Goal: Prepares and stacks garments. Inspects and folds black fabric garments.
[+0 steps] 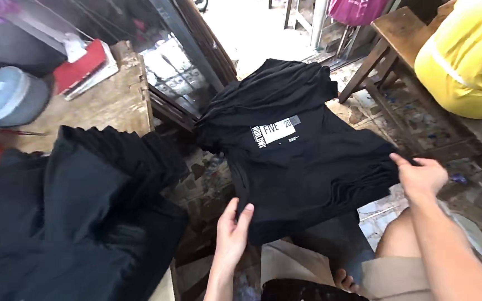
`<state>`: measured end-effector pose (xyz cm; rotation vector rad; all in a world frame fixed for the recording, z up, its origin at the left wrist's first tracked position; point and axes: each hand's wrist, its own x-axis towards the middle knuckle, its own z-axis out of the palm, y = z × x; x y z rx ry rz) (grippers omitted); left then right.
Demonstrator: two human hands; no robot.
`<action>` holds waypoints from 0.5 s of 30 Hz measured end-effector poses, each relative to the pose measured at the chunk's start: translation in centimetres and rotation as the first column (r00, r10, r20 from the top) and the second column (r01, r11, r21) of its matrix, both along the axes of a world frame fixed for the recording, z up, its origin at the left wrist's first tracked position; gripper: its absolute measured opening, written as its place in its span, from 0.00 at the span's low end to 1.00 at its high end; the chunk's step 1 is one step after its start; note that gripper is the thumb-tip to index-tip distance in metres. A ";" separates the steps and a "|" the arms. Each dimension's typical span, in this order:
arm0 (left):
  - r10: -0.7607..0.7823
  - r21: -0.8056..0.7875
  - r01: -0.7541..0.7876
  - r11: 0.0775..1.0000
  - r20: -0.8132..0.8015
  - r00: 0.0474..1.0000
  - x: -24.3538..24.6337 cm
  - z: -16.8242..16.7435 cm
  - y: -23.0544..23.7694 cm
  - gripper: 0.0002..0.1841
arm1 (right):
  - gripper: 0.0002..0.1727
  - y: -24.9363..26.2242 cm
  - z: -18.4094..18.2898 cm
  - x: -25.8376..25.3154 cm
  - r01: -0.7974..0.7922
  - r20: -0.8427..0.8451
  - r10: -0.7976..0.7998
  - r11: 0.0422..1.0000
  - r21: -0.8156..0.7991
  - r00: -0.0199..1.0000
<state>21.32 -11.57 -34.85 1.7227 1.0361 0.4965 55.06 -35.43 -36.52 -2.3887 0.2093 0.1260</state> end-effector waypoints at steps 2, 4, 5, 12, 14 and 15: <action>0.208 -0.143 -0.192 0.971 0.103 0.973 -0.2 -2.5 0.3 0.23 | 0.32 0.2 0.8 1.0 -0.010 0.066 0.003 0.995 0.103 0.998; 0.219 -0.129 -0.254 0.959 -0.236 0.947 -1.2 -7.6 0.0 0.30 | 0.30 0.5 1.7 1.8 -0.061 0.112 0.043 0.985 0.159 0.993; 0.172 -0.159 -0.248 0.955 -0.383 0.907 -1.5 -10.3 -0.7 0.32 | 0.28 0.8 2.3 2.0 -0.094 0.115 0.075 0.982 0.167 0.990; 0.342 -0.906 -0.352 0.233 -0.263 0.902 -2.3 -13.8 -4.7 0.12 | 0.37 -0.1 1.9 2.8 -0.335 -0.482 0.229 0.931 -0.146 0.846; 0.279 -0.968 -0.195 0.157 -0.146 0.949 -3.6 -11.8 -3.1 0.14 | 0.33 -1.1 0.7 2.9 -0.313 -0.449 0.267 0.949 -0.030 0.853; 0.277 -0.960 -0.176 0.218 -0.112 0.954 -4.2 -10.5 -2.2 0.13 | 0.30 -1.4 0.3 2.8 -0.272 -0.344 0.267 0.962 0.033 0.900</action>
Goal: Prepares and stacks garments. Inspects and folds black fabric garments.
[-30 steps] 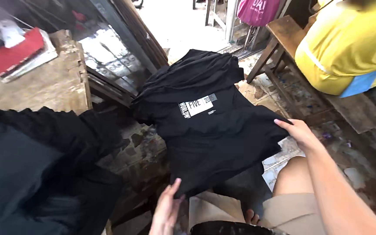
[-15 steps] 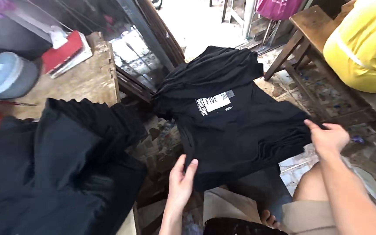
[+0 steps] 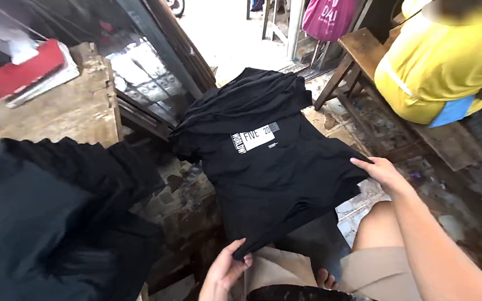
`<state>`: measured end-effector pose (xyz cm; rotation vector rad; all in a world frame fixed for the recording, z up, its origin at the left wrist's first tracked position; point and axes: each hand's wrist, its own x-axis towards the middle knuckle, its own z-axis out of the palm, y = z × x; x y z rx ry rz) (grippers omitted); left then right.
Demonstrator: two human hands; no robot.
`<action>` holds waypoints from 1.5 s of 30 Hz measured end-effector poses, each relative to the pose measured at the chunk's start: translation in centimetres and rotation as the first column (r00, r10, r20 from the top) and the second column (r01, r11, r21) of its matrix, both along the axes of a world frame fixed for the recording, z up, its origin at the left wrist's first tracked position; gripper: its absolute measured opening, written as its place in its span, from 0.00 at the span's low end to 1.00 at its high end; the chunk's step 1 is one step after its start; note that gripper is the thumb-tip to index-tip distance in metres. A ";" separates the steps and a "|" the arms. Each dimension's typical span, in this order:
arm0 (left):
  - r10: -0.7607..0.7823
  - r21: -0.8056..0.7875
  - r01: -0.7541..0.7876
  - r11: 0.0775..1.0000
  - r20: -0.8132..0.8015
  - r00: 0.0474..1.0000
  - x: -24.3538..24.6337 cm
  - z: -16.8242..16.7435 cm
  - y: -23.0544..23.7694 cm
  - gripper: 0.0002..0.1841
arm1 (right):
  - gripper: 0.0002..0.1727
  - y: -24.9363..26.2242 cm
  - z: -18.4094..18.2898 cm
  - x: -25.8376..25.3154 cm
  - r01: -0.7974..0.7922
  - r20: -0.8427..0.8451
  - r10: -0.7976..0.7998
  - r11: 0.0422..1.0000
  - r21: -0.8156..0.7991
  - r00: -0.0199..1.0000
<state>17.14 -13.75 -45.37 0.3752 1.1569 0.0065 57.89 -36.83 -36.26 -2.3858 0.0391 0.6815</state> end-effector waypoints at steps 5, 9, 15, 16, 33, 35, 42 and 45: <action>0.238 0.331 -0.261 0.907 0.110 0.965 -1.5 5.2 2.5 0.14 | 0.29 -0.2 -4.3 -2.7 0.125 0.211 -0.120 0.992 -0.014 0.970; 0.259 0.264 -0.257 0.930 0.030 0.966 -0.6 3.9 1.7 0.14 | 0.27 -0.4 -6.0 -3.6 0.055 0.211 -0.040 0.996 -0.065 0.977; 0.104 0.231 -0.063 0.971 -0.171 0.980 -1.1 5.7 2.4 0.13 | 0.29 -1.3 -7.3 -4.3 -0.026 0.183 0.046 0.994 -0.111 0.982; 0.080 0.376 0.007 0.926 -0.214 0.974 -0.9 6.7 2.6 0.17 | 0.33 -1.3 -7.6 -4.5 -0.047 0.101 0.071 0.974 -0.220 0.992; -0.296 0.758 0.625 0.183 -0.564 0.771 3.3 12.8 2.6 0.18 | 0.30 -0.4 1.0 -2.6 -0.030 0.392 0.078 0.991 -0.127 0.917; -0.182 0.888 0.140 0.437 -0.066 0.981 3.0 11.7 2.6 0.20 | 0.31 0.4 3.1 -1.5 -0.012 0.406 0.039 0.998 -0.069 0.913; -0.147 0.467 0.532 0.707 -0.638 0.756 3.5 -4.1 -3.9 0.31 | 0.28 1.0 2.9 -0.1 -0.038 0.301 0.029 0.999 0.024 0.953; 0.092 0.508 0.115 0.854 -0.364 0.927 3.3 -3.6 -5.1 0.28 | 0.44 -0.4 1.2 0.0 -0.002 0.003 0.002 0.996 0.088 1.000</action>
